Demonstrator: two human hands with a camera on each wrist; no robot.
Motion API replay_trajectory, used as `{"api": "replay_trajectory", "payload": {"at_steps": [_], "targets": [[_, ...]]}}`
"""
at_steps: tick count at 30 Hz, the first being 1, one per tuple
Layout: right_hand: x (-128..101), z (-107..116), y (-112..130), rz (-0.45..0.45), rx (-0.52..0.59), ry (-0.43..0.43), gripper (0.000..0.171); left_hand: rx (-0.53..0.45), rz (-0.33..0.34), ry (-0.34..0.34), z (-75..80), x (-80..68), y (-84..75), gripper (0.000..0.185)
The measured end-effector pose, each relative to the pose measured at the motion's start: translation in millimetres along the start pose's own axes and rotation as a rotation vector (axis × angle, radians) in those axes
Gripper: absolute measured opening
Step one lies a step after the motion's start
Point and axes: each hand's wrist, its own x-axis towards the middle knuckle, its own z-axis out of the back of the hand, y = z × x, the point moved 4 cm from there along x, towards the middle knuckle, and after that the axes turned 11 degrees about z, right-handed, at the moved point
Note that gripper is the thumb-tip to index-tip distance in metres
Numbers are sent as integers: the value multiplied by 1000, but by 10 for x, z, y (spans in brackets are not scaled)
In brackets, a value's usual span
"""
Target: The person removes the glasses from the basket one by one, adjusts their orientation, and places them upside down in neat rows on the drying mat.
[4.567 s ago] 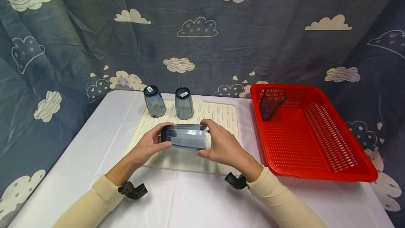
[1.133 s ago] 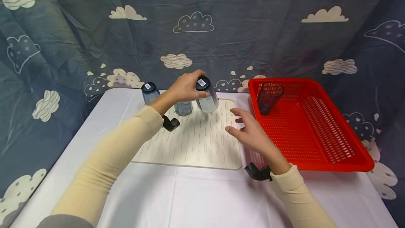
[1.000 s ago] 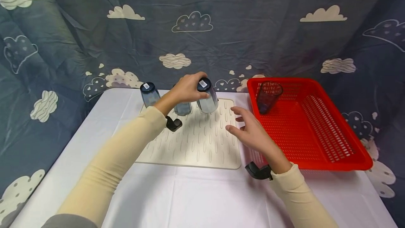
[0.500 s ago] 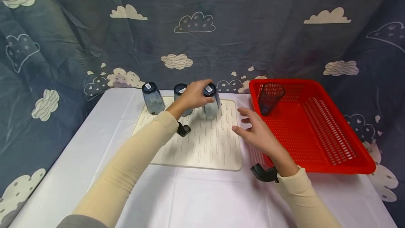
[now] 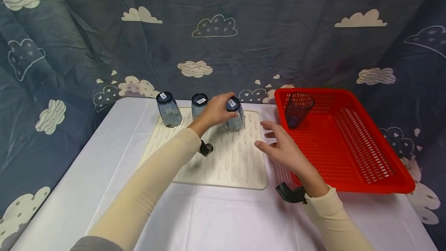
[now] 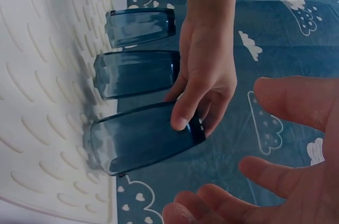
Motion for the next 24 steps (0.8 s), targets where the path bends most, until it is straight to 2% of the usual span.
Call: {"api": "replay_trajectory", "payload": {"at_steps": [8, 17, 24], "targets": [[-28, 2, -12, 4, -4, -8, 72, -26, 1, 4, -65, -14, -23, 74], [-31, -26, -15, 14, 11, -8, 72, 34, 22, -35, -103, 29, 0, 76], [-42, -52, -28, 39, 35, -7, 68, -6, 2, -26, -172, 66, 19, 77]]}}
